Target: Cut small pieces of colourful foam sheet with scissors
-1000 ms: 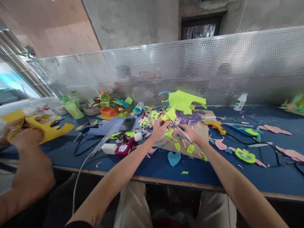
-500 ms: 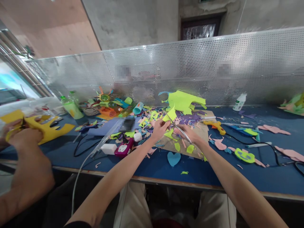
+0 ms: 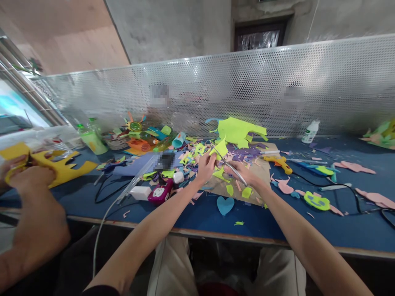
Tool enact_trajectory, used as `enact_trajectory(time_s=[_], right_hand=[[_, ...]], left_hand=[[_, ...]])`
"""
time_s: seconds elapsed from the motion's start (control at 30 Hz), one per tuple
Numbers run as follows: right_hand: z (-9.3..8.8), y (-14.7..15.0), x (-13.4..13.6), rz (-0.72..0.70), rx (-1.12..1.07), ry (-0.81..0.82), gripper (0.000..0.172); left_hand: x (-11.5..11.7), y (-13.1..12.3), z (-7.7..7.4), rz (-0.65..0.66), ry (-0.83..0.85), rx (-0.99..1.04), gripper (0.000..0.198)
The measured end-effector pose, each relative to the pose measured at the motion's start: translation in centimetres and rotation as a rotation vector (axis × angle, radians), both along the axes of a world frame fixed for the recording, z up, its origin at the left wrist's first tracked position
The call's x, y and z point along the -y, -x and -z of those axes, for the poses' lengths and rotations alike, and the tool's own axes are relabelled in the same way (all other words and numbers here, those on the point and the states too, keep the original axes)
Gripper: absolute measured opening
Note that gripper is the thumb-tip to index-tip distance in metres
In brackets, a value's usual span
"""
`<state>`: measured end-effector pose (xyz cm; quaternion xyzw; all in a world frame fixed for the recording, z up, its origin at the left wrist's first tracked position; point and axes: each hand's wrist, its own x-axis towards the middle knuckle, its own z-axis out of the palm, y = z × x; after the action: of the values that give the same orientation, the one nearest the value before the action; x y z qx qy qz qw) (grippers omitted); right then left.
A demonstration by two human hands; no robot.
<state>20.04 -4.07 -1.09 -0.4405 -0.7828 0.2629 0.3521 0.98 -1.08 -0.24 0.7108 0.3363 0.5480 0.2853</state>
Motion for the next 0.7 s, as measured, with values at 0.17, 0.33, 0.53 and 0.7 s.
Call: enact_trajectory(time_s=[0.17, 0.33, 0.53, 0.7], right_hand=[[0.2, -0.4, -0.2, 0.0, -0.003, 0.015, 0.059], [0.0, -0.4, -0.3, 0.0, -0.017, 0.051, 0.058], [-0.7, -0.1, 0.2, 0.005, -0.022, 0.057, 0.06], [-0.9, -0.2, 0.3, 0.009, 0.015, 0.061, 0.064]], left_hand=[[0.3, 0.2, -0.5, 0.052, -0.011, -0.042, 0.052], [0.1, 0.1, -0.2, 0.031, 0.003, -0.047, 0.051], [-0.2, 0.2, 0.1, 0.003, -0.012, -0.034, 0.049], [-0.5, 0.4, 0.1, 0.04, 0.004, -0.054, 0.046]])
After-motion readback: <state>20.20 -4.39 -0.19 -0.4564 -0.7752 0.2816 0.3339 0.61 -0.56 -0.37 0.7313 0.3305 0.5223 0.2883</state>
